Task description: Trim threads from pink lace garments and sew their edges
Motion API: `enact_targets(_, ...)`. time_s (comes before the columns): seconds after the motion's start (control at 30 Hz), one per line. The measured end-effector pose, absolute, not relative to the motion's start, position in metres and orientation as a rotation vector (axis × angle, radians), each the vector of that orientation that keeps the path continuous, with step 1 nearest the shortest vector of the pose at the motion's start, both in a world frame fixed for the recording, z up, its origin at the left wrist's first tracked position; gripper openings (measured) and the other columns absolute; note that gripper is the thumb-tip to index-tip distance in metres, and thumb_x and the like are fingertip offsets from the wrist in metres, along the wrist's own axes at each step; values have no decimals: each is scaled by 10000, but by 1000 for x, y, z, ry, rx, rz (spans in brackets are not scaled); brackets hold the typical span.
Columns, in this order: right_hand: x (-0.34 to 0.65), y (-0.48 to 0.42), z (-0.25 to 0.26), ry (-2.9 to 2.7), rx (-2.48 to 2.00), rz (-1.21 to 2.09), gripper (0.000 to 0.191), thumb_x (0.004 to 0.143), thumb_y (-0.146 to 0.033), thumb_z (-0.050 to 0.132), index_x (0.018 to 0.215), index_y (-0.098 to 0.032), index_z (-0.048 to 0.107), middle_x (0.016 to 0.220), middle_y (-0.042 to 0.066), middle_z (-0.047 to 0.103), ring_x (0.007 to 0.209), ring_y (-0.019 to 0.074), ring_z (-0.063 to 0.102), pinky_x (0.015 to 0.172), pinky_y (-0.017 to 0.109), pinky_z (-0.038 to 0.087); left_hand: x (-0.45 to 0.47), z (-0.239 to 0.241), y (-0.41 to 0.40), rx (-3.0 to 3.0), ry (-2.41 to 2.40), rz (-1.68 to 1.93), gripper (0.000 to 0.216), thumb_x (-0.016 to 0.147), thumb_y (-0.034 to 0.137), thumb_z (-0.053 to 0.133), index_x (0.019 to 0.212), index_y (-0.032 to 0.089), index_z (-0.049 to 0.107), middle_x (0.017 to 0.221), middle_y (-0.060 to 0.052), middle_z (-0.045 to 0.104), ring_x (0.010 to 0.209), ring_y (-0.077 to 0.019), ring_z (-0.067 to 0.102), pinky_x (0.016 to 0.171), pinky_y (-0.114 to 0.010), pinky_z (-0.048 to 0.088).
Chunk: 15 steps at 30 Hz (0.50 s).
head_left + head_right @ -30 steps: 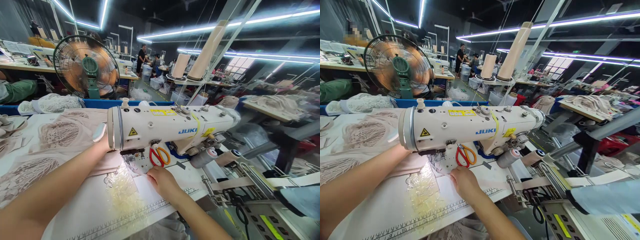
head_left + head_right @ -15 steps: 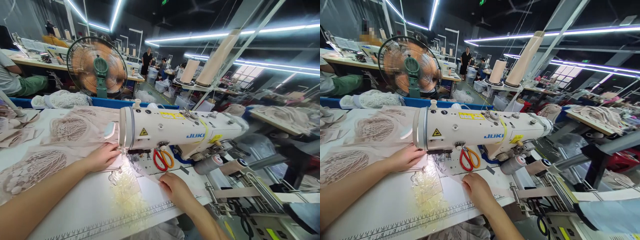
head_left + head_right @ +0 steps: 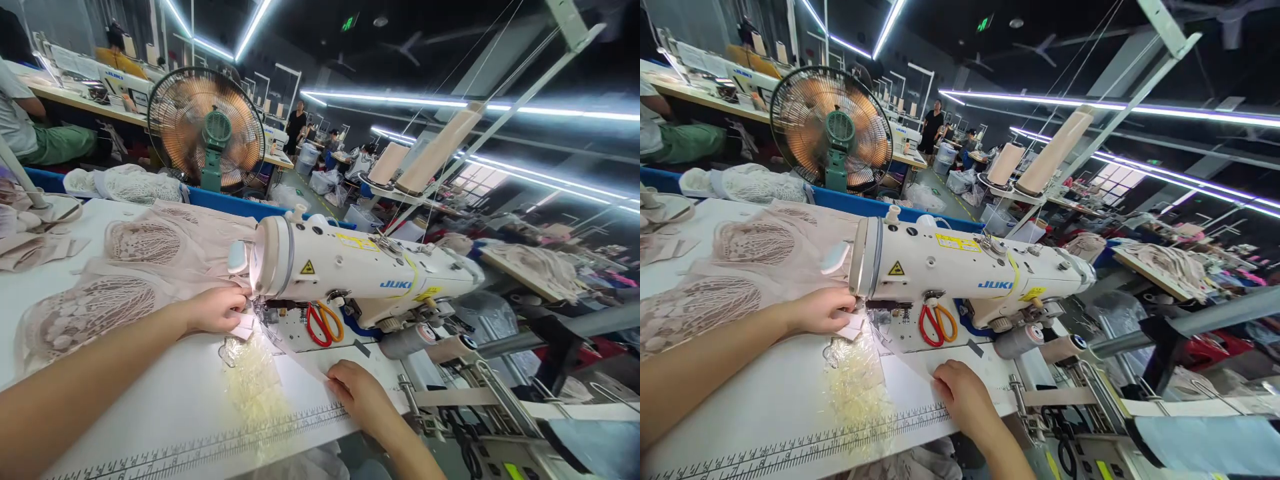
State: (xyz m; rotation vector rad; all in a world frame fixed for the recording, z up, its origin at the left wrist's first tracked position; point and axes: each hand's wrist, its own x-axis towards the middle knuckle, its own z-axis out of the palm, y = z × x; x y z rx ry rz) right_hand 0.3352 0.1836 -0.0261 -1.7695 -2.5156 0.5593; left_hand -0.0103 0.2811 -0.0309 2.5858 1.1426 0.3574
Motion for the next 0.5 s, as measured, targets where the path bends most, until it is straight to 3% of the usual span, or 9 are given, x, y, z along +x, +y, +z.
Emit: enact_targets(0.5, 339, 181, -24, -2542, -1798, 510, 219, 911, -147, 441, 805, -179, 631, 843, 58, 624, 837, 204, 577, 728, 285, 420, -10, -26, 276, 2529, 1140, 306, 115, 733, 253, 536, 627, 208, 531, 1111, -83, 671, 1091, -233, 614, 794, -262, 493)
